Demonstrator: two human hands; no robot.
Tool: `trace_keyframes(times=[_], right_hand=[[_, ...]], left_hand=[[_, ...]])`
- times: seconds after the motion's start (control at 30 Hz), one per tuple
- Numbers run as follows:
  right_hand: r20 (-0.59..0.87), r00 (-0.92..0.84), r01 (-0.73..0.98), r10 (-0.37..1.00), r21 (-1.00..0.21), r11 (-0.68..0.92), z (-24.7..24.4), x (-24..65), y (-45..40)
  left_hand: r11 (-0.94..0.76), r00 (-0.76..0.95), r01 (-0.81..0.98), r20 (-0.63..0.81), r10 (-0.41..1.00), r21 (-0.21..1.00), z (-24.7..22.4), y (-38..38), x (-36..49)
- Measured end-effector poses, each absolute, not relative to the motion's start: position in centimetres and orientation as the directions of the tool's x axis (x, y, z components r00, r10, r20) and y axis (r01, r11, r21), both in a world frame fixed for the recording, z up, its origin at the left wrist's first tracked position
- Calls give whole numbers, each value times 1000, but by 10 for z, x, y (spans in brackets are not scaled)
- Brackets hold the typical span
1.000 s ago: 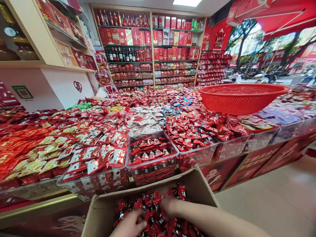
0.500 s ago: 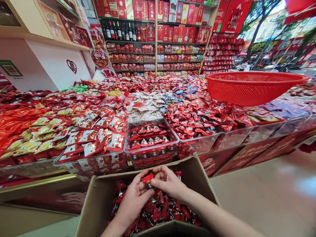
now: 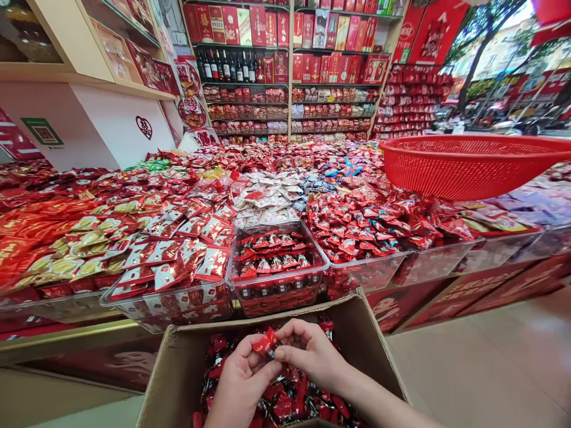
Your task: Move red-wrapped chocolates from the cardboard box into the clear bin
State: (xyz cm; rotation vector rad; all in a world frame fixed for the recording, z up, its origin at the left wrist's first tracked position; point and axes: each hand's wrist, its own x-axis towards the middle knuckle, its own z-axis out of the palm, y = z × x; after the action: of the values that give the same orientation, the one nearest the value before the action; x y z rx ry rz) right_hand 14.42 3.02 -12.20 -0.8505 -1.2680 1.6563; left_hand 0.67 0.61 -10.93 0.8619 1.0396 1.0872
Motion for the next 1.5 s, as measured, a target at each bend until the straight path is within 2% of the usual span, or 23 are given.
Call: trace_keyframes(times=[0.1, 0.27, 0.43, 0.5, 0.6, 0.67, 0.73, 0.8, 0.87, 0.9, 0.97, 1.03, 1.1, 1.17, 1.27, 1.4, 1.5], right_hand=[[-17, -382, -230, 924, -967, -113, -120, 146, 30], [63, -318, -95, 946, -995, 35, -114, 147, 26], [-5, -354, -219, 935, -972, -89, -116, 144, 25], [62, -309, -148, 949, -989, 17, -115, 145, 26], [290, -207, 12, 934, -954, 299, -110, 149, 28], [459, -189, 137, 868, -863, 487, -106, 151, 28], [608, -241, 286, 756, -700, 654, -102, 154, 27], [677, -334, 370, 656, -546, 752, -100, 157, 26], [683, -388, 362, 619, -504, 784, -99, 159, 23], [673, -379, 341, 635, -537, 772, -99, 160, 22], [618, -288, 274, 732, -679, 681, -101, 159, 21], [465, -183, 133, 866, -861, 491, -104, 156, 23], [263, -155, -37, 952, -965, 260, -106, 152, 26], [105, -182, -154, 978, -985, 77, -106, 150, 29], [2, -191, -260, 982, -964, -49, -104, 150, 30], [-38, -165, -333, 986, -938, -92, -101, 152, 27], [-18, -178, -217, 984, -975, -57, -101, 154, 27]], left_hand=[[263, 88, -296, -248, 965, 918, -109, 2, 8], [218, -41, -219, -232, 972, 951, -108, -1, 6], [204, -116, -303, -248, 962, 931, -107, 0, 5], [199, -110, -352, -251, 962, 915, -107, 1, 5], [253, -25, -514, -309, 951, 820, -106, 3, 8], [278, 21, -611, -336, 942, 741, -102, 4, 12], [289, 52, -663, -342, 938, 690, -96, 4, 16], [305, 72, -657, -345, 936, 690, -87, 4, 20], [305, 63, -618, -342, 938, 725, -79, 3, 23], [297, 50, -597, -335, 941, 745, -76, 3, 23], [272, 25, -563, -312, 950, 781, -72, 3, 23], [256, 5, -517, -296, 955, 817, -71, 2, 21], [260, -11, -462, -298, 955, 848, -70, 1, 20], [272, -18, -425, -309, 951, 863, -70, 0, 19], [276, -34, -420, -318, 947, 865, -69, -1, 21], [249, -79, -437, -313, 946, 864, -70, 2, 25], [256, -103, -432, -329, 939, 865, -75, 5, 23]])
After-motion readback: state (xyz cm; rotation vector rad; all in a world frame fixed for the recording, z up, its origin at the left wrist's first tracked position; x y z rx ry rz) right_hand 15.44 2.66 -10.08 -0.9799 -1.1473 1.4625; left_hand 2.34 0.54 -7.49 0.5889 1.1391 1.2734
